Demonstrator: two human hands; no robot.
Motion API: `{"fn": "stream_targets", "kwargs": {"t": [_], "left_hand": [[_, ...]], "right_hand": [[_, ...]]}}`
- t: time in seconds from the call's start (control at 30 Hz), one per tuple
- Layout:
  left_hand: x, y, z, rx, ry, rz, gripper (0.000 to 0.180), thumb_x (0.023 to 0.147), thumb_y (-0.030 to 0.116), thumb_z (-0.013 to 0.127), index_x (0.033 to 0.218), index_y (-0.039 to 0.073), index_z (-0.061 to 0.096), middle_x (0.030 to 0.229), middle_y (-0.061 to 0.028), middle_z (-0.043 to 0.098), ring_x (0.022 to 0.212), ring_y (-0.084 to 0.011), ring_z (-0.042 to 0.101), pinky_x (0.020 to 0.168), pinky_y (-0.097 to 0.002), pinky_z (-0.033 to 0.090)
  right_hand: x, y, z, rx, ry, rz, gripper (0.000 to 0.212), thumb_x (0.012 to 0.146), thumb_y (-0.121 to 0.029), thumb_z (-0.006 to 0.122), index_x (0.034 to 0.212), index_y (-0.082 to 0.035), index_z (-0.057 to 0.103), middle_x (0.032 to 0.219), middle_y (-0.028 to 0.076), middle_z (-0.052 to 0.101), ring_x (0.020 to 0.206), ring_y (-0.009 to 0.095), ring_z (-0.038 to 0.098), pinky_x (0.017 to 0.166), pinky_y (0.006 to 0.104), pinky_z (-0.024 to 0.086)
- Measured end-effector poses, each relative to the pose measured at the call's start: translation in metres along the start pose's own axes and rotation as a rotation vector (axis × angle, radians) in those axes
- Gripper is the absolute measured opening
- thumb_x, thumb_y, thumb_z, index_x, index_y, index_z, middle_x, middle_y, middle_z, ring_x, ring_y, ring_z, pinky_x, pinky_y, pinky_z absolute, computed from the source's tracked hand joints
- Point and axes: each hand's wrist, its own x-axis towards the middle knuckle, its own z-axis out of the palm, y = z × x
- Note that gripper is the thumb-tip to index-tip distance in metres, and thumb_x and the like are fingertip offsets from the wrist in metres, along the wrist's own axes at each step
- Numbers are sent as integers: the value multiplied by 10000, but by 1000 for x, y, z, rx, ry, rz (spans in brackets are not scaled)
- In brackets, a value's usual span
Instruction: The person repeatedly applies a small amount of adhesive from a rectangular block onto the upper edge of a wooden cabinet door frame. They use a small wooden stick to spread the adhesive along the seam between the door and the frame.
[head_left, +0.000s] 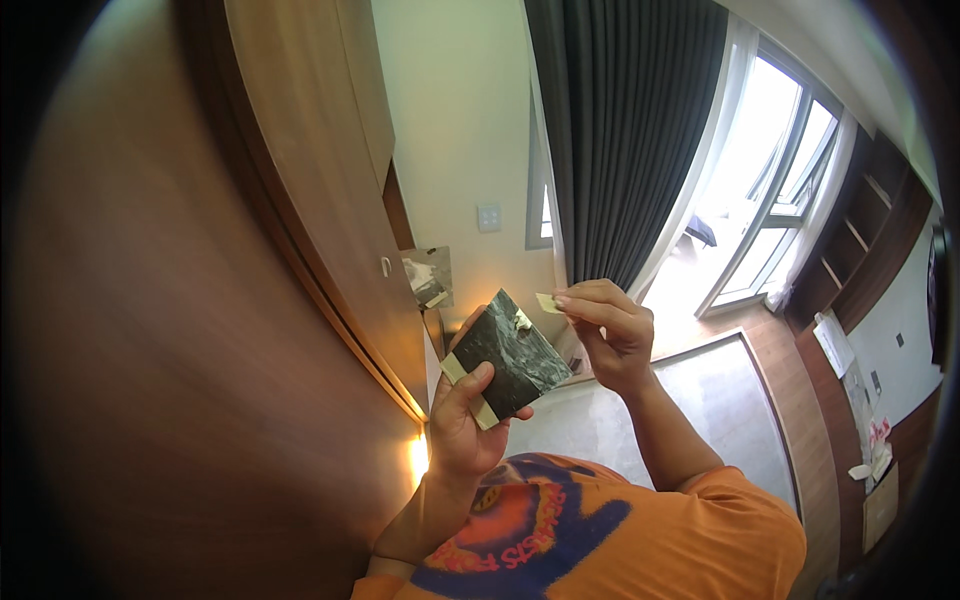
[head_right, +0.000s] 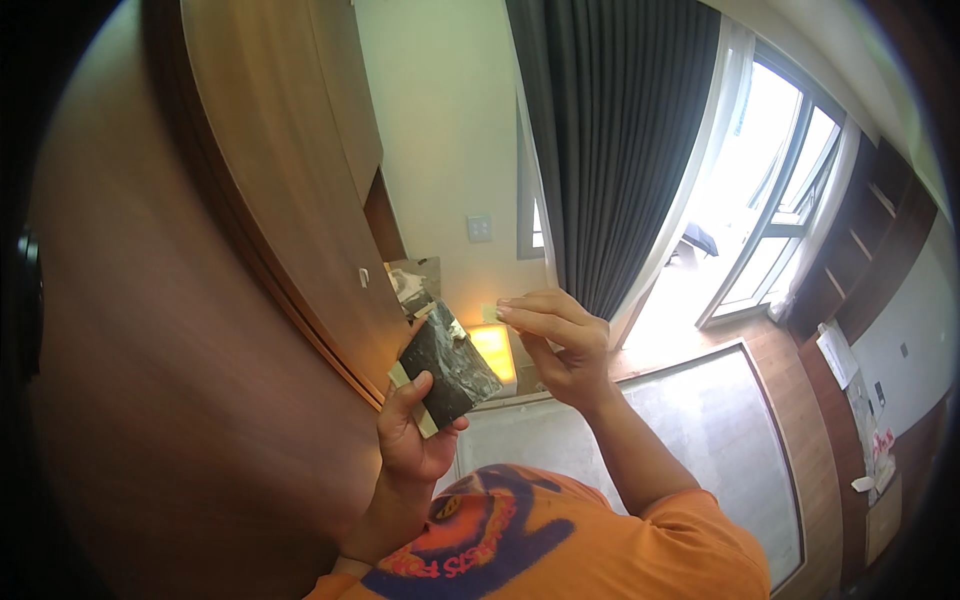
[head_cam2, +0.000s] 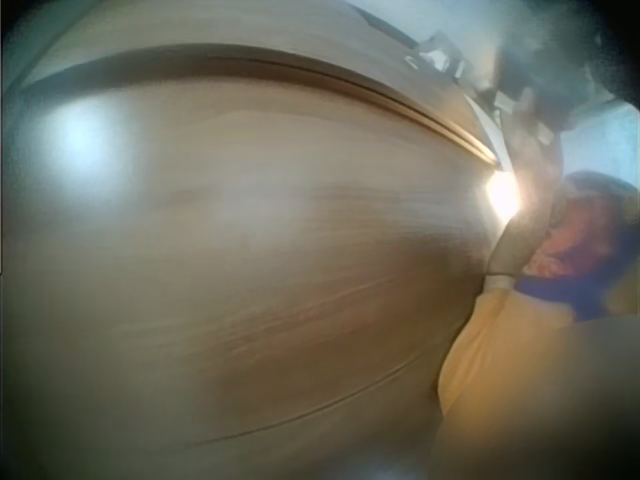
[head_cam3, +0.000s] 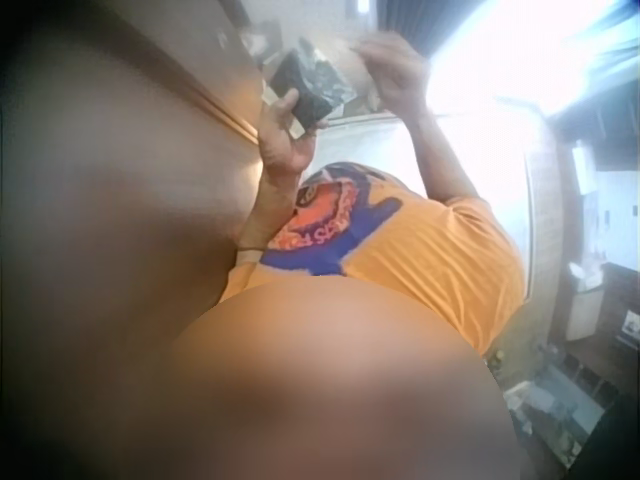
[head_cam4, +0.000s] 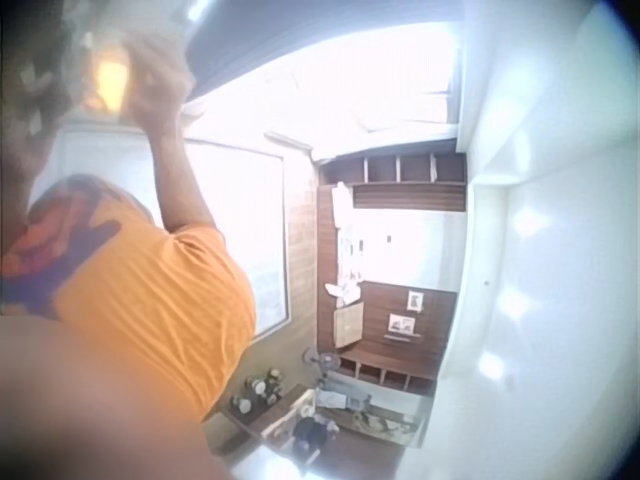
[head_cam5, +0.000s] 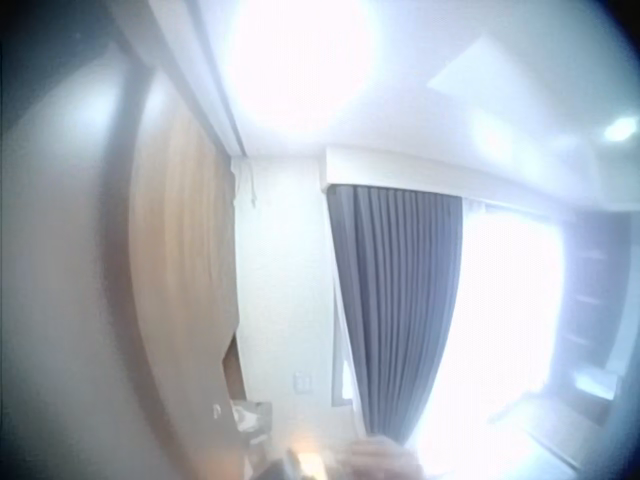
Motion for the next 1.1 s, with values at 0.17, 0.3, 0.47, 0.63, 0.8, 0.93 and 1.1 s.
{"fn": "stream_targets", "kwargs": {"t": [0.17,0.3,0.47,0.63,0.8,0.93,1.1], "left_hand": [[3,-12,-17,-108,40,-62,428,1050,121,609,1464,38,541,1205,-113,732,974,-227,775,678,-373,682],[-3,-15,-17,-88,-26,-41,492,1030,110,620,1511,67,524,1284,-108,714,1057,-232,747,683,-364,659],[-2,-1,-22,-118,-75,-93,510,1055,79,595,1551,120,479,1355,-104,676,1164,-249,724,839,-426,680],[-12,-7,-18,-52,78,-3,372,1030,150,656,1396,94,610,1240,-77,720,1087,-223,726,818,-408,638],[-7,-6,-21,-56,156,-6,283,1017,178,687,1294,119,682,1149,-33,759,1052,-184,726,821,-411,621],[-1,-14,-30,-85,132,6,273,1025,167,675,1291,107,680,1141,-37,760,1055,-181,728,836,-406,629],[11,-20,-41,-148,99,-22,255,1038,165,657,1281,91,679,1137,-47,761,1059,-185,736,835,-370,646]], "right_hand": [[-19,-8,12,-8,4,115,344,876,99,720,1170,-58,805,1132,169,772,998,281,754,846,347,594],[-26,5,25,-163,-52,38,318,899,51,731,1189,-61,800,1106,168,787,976,287,778,838,354,610],[-48,33,38,445,145,630,229,1038,-102,680,1217,20,754,1039,127,780,924,227,758,829,365,616],[-60,33,24,955,305,973,331,1069,-240,661,1261,29,655,1118,125,713,910,241,708,841,363,593],[-57,34,23,1113,332,1042,180,1009,-224,692,1032,-46,710,939,61,747,889,206,711,892,361,573],[-53,34,23,1341,265,973,189,996,-210,695,843,-104,661,725,16,710,822,210,729,905,364,575],[-39,20,35,1355,167,896,151,992,-214,672,945,-71,670,895,65,756,946,227,749,981,379,567]]}}
